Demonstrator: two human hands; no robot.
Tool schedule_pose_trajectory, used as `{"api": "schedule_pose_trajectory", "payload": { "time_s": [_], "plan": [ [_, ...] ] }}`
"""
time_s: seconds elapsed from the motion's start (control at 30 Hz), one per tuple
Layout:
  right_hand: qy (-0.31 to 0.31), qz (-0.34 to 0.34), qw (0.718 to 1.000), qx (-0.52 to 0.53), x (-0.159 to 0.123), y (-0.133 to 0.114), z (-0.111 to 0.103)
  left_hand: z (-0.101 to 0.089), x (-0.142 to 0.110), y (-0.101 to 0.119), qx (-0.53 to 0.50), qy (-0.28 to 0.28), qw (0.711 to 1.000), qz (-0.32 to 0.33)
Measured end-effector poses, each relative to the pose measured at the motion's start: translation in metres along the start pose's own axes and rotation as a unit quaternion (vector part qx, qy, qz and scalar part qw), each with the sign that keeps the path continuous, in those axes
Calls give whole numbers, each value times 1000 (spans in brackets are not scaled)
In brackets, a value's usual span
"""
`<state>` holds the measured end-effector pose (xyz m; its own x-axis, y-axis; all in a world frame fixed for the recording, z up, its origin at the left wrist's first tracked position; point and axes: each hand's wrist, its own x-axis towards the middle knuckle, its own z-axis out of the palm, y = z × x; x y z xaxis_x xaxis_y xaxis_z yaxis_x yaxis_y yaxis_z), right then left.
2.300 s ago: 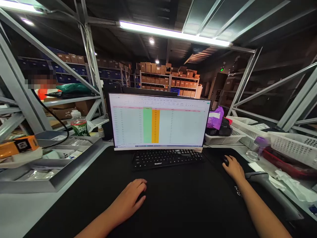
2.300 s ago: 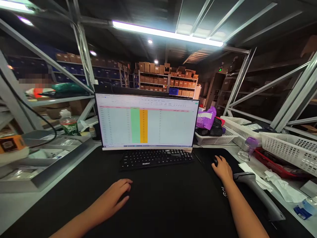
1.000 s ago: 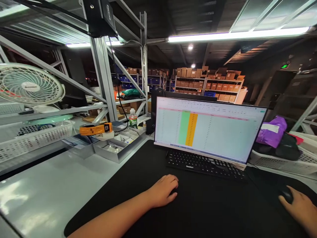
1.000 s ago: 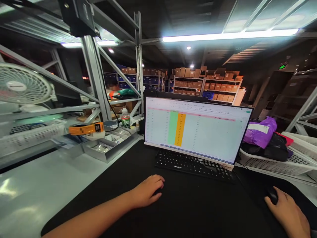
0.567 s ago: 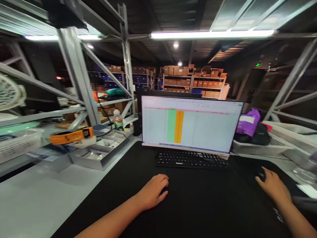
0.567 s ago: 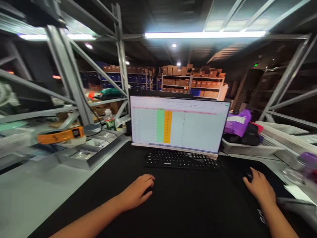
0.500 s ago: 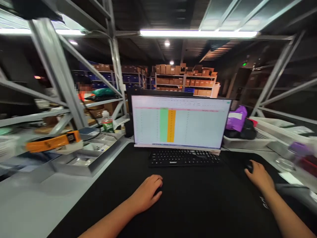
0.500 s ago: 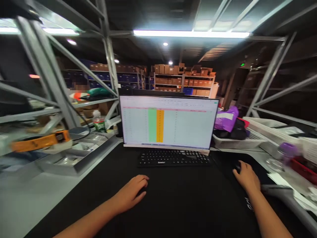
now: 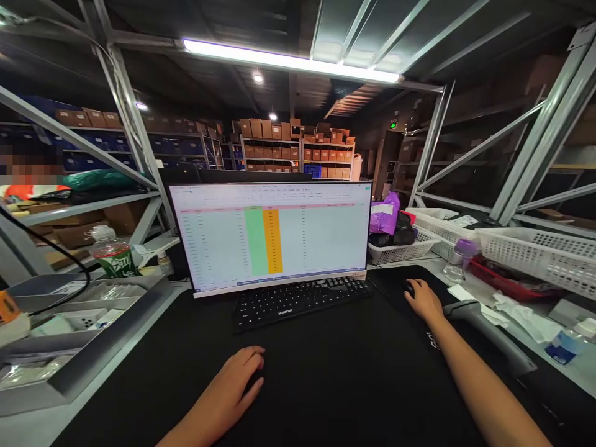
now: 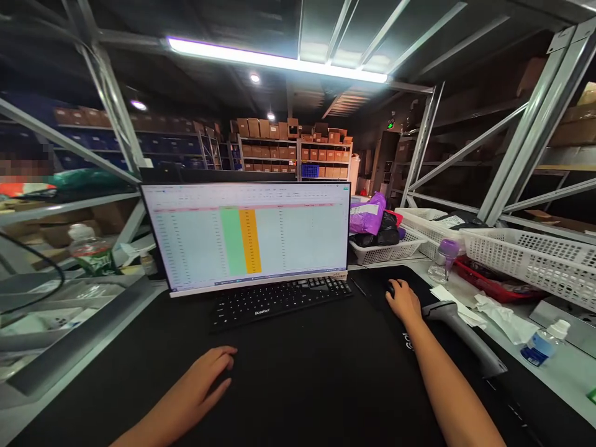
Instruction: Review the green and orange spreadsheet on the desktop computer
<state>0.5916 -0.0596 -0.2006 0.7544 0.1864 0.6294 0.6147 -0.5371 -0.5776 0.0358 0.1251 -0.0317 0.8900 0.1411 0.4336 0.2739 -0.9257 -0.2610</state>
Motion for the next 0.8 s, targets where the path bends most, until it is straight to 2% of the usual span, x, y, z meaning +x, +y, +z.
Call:
{"api": "schedule_pose_trajectory", "payload": {
  "time_s": [0.13,0.27,0.5,0.67,0.8],
  "plan": [
    [-8,0,1000,-4,0,-3,-3,-2,2,-2,28,-12,999,28],
    [-18,3,1000,-11,-2,-7,-9,-7,3,0,48,7,998,47],
    [-37,13,999,-24,-6,-15,-21,-9,3,4,36,-20,999,24],
    [-34,15,999,-25,-8,-17,-22,-6,2,0,35,-12,999,33],
    [-37,13,999,-29,-8,-17,-22,-5,1,-2,22,-26,999,16]
  ]
}}
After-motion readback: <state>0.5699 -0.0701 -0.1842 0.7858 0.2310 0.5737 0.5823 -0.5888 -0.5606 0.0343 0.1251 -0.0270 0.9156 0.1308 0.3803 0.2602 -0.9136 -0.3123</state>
